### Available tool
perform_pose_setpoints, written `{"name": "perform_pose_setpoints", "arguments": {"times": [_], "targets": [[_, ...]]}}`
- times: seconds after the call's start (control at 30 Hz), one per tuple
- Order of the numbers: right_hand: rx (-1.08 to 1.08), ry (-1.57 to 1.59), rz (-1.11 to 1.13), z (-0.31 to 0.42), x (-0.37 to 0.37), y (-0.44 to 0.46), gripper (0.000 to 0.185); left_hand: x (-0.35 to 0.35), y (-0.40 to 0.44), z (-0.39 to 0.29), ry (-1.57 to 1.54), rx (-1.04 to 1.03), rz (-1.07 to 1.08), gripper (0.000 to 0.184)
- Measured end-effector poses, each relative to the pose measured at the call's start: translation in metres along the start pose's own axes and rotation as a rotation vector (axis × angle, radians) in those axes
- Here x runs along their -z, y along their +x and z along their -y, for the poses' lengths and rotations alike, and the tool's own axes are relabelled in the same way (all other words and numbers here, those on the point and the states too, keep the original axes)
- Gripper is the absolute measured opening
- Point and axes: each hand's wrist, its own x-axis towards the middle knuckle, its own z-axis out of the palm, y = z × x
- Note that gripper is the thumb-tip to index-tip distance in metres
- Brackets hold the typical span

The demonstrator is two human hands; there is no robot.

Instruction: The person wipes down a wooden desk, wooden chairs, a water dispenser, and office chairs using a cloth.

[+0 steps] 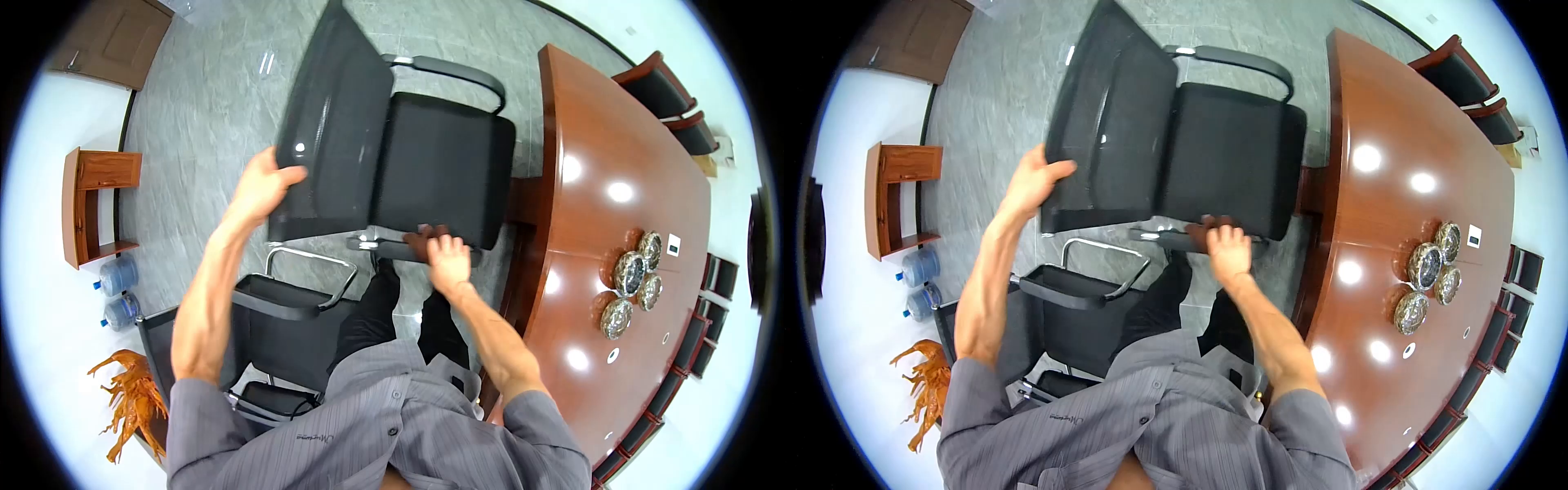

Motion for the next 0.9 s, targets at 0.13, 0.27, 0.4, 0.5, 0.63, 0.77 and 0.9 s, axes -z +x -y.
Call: {"name": "perform_pose_setpoints", "arguments": {"times": [0.13,0.27,0.4,0.5,0.63,0.77,0.9], "targets": [[0.064,0.063,0.066,0.105,0.004,0.036,0.034,0.096,-0.008,0.033,0.062,0.115,-0.172,0.042],[0.177,0.103,0.148,0.174,0.001,0.064,0.042,0.189,-0.008,0.082,0.232,0.113,-0.261,0.041],[0.3,0.34,0.142,0.153,0.014,0.06,0.061,0.214,-0.012,0.07,0.574,0.155,-0.285,0.047],[0.238,0.418,0.193,0.087,0.002,0.047,0.064,0.208,0.008,0.08,0.775,0.024,-0.469,0.054],[-0.218,0.431,0.639,-0.018,-0.024,0.034,0.06,0.193,0.054,0.064,0.814,-0.099,-0.648,0.061],[-0.406,0.817,0.444,-0.065,-0.039,0.081,0.047,0.158,0.075,0.049,0.898,0.153,-0.744,0.062],[-0.04,0.874,0.28,-0.053,-0.042,0.223,0.044,0.102,0.056,0.071,1.118,-0.462,-1.024,0.055]]}}
